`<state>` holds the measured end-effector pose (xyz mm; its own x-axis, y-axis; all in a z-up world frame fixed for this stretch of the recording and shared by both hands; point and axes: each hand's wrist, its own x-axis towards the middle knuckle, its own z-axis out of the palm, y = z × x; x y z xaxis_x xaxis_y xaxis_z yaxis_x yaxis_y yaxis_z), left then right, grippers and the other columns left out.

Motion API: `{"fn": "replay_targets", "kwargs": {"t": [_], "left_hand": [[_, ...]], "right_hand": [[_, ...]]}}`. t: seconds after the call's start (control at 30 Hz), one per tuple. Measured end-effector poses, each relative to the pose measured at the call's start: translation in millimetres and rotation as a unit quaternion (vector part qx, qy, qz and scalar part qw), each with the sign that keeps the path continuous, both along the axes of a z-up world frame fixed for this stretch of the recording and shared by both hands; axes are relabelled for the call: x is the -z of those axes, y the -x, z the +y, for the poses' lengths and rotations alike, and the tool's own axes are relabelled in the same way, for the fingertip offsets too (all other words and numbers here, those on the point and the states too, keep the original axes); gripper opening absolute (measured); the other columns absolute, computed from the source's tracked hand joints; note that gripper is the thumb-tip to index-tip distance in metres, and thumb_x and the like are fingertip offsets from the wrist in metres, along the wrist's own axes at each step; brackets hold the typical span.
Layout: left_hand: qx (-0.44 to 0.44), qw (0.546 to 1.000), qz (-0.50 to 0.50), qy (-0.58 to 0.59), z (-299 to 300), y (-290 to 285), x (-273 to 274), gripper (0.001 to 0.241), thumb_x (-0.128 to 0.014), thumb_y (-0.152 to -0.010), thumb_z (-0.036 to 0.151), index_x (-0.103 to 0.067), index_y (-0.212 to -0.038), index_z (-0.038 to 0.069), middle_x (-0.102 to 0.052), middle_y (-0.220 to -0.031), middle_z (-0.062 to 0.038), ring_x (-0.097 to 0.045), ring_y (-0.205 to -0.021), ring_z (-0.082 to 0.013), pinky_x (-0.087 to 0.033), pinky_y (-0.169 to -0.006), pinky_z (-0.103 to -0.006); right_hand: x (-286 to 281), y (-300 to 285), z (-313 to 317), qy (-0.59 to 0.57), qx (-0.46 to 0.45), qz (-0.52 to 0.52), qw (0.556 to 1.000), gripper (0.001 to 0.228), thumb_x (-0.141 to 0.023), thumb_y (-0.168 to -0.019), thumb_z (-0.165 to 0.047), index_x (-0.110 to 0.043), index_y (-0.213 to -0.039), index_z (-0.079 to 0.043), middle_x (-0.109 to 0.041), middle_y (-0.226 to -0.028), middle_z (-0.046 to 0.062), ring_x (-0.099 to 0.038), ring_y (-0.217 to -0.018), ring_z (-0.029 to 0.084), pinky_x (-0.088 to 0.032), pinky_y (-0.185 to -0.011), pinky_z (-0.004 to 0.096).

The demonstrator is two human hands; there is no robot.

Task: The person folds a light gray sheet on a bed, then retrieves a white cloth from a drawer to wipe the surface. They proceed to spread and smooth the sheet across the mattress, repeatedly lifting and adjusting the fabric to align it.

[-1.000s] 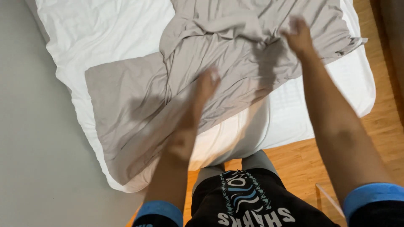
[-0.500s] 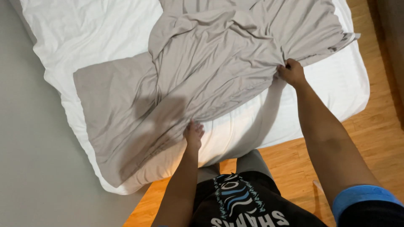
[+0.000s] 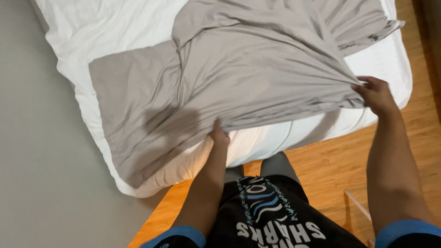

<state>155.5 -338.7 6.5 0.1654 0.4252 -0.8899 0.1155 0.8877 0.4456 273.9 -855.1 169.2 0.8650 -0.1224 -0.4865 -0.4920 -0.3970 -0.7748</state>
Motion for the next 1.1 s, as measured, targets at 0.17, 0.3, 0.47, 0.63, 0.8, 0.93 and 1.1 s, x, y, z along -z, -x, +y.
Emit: {"fn": "replay_targets", "kwargs": {"t": [0.17,0.3,0.47,0.63,0.8,0.93,1.1], "left_hand": [[0.409,0.892,0.187,-0.033,-21,83,-36,0.057,-0.079,-0.083,0.045,-0.053,-0.125,0.017,-0.066,-0.112,-0.005,-0.051,-0.067,-0.0141,-0.044,-0.052,-0.0290],[0.594,0.777,0.205,-0.038,3,83,-60,0.060,-0.066,-0.082,0.061,-0.069,-0.117,0.012,-0.078,-0.104,-0.009,-0.075,-0.068,-0.0177,-0.050,-0.051,-0.0305],[0.786,0.581,0.212,0.006,18,54,-77,0.063,-0.063,-0.089,0.063,-0.073,-0.088,0.001,-0.075,-0.079,-0.011,-0.073,-0.064,-0.0275,-0.056,-0.065,-0.0300],[0.829,0.510,0.129,-0.188,-30,35,-60,0.049,-0.060,-0.090,0.059,-0.073,-0.083,0.012,-0.073,-0.081,-0.008,-0.071,-0.087,-0.0276,-0.052,-0.087,-0.0429],[0.752,0.591,0.039,-0.289,-89,30,-31,0.036,-0.069,-0.090,0.046,-0.068,-0.117,0.022,-0.071,-0.114,-0.005,-0.069,-0.113,-0.0236,-0.055,-0.097,-0.0366],[0.751,0.561,0.022,-0.347,-127,34,-43,0.050,-0.074,-0.083,0.045,-0.068,-0.125,0.019,-0.067,-0.122,-0.010,-0.066,-0.118,-0.0294,-0.053,-0.103,-0.0409],[0.665,0.679,-0.088,-0.300,-150,55,-8,0.042,-0.074,-0.089,0.016,-0.068,-0.130,0.009,-0.068,-0.124,-0.024,-0.066,-0.119,-0.0381,-0.056,-0.103,-0.0438]], "right_hand": [[69,68,-55,0.037,0.091,0.055,0.994,0.041,-0.077,-0.098,-0.018,-0.059,-0.134,-0.010,-0.058,-0.079,0.014,-0.045,-0.051,0.018,-0.038,-0.039,0.035],[103,78,-48,0.283,-0.081,0.115,0.949,0.046,-0.063,-0.095,-0.033,-0.071,-0.132,-0.006,-0.077,-0.103,0.024,-0.071,-0.097,0.043,-0.053,-0.082,0.051],[56,39,11,0.314,-0.054,0.120,0.940,0.083,-0.070,-0.074,-0.049,-0.058,-0.146,-0.009,-0.060,-0.135,0.028,-0.054,-0.123,0.052,-0.042,-0.099,0.062],[53,4,41,0.225,-0.044,0.081,0.970,0.086,-0.075,-0.081,-0.059,-0.055,-0.146,-0.006,-0.064,-0.132,0.026,-0.058,-0.123,0.047,-0.044,-0.102,0.058],[159,-20,7,0.200,-0.049,0.091,0.974,0.076,-0.073,-0.095,-0.061,-0.058,-0.142,-0.004,-0.069,-0.123,0.024,-0.061,-0.121,0.047,-0.047,-0.104,0.061],[157,-21,3,0.232,-0.097,0.028,0.967,0.047,-0.076,-0.093,-0.044,-0.068,-0.117,-0.004,-0.069,-0.101,0.019,-0.069,-0.099,0.043,-0.056,-0.083,0.055],[116,-18,31,0.155,-0.070,-0.102,0.980,0.042,-0.079,-0.097,-0.028,-0.065,-0.129,-0.003,-0.060,-0.113,0.021,-0.067,-0.095,0.039,-0.054,-0.078,0.048]]}}
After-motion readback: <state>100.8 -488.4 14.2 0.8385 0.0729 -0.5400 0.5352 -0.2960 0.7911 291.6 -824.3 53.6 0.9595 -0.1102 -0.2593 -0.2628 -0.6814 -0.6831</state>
